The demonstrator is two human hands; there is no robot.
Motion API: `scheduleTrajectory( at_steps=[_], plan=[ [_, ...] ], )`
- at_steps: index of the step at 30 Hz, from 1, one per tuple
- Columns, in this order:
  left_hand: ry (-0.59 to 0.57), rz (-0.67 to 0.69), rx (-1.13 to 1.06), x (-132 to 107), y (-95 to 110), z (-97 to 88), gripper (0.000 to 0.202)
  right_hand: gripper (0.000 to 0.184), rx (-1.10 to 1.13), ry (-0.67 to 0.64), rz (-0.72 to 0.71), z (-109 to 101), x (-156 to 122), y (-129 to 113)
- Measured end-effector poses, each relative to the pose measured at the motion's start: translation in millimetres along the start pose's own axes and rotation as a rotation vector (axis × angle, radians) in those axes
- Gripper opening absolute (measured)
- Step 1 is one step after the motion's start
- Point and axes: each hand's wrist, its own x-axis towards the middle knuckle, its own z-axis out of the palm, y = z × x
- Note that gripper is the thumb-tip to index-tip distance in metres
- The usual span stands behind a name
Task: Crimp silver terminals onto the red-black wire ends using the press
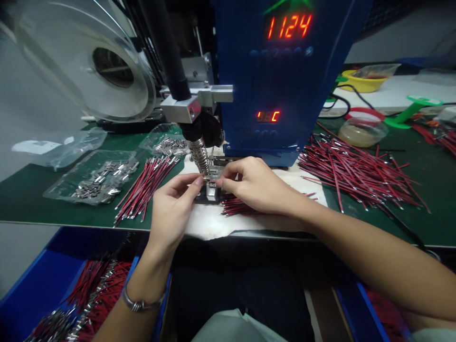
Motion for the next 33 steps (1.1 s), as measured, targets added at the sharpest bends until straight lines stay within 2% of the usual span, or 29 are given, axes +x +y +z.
scheduleTrajectory(
  at_steps=[3, 12, 15, 22, 33],
  plan=[
    [0.001, -0.003, 0.004, 0.0, 0.4, 0.0, 0.02, 0.024, 0.019, -0.036, 0.036, 0.0, 1.6, 0.8],
    [0.006, 0.008, -0.017, 0.9, -2.0, 0.4, 0.021, 0.024, 0.044, 0.026, 0.067, 3.7, 1.3, -0.3],
    [0.008, 0.012, -0.006, 0.5, -1.8, 0.7, 0.02, 0.021, -0.017, 0.073, 0.019, 1.5, -0.6, -1.9],
    [0.016, 0.012, 0.012, -0.1, -0.4, 0.5, 0.021, 0.013, -0.12, 0.064, -0.188, 2.0, 0.1, -2.5],
    [0.014, 0.004, -0.008, 1.3, -0.3, 1.1, 0.019, 0.013, -0.159, 0.086, -0.205, 4.4, 0.4, -1.2]
  ],
)
